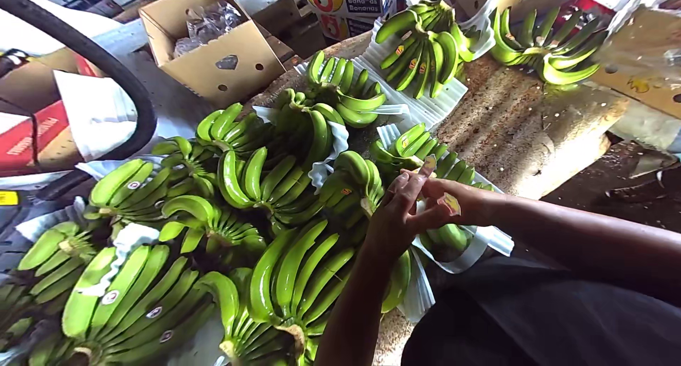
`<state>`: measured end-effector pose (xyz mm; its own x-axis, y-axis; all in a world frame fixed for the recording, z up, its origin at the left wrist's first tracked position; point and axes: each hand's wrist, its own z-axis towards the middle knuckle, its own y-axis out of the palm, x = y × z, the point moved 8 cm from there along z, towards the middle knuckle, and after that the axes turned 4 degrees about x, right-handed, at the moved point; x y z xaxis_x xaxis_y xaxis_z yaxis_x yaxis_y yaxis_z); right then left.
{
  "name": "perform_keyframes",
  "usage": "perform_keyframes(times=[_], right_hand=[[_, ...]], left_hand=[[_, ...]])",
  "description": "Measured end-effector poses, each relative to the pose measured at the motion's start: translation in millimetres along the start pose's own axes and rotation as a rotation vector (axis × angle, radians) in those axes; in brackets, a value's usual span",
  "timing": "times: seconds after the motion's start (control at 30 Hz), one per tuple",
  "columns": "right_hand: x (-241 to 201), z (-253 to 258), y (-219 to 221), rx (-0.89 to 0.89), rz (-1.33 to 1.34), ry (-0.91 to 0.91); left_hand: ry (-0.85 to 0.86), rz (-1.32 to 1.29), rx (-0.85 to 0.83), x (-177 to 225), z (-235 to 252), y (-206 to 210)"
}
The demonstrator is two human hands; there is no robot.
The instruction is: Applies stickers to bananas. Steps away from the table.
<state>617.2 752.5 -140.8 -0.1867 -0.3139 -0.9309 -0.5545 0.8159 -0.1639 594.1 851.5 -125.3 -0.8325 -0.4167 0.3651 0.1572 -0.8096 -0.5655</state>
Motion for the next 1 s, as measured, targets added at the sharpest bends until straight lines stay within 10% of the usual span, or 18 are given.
perform_keyframes(times=[0.2,0.4,0.63,0.9,1.0], right_hand=[[14.7,9.3,-5.0,-0.012,0.327,0.181],[46.6,5.0,-65.3,0.31,0.33,0.009],[59.2,-15.2,-116.9,0.489,0.313,0.144],[71.5,-1.9,-130.4,0.539,0.346,0.232],[74.9,2.0,-128.5,0.551,0.342,0.239]], left_hand=[[-0.189,-0.233,0.263,-37.5,5.6,-16.1],[-0.98,-0.313,0.724,-260.9,-21.9,-68.0],[-1.287,-0.382,1.14,-460.9,-71.0,-71.7],[-1.404,0.272,0.831,-520.7,-53.8,-78.4],[-1.711,0.259,0.427,-489.1,-22.2,-87.8]])
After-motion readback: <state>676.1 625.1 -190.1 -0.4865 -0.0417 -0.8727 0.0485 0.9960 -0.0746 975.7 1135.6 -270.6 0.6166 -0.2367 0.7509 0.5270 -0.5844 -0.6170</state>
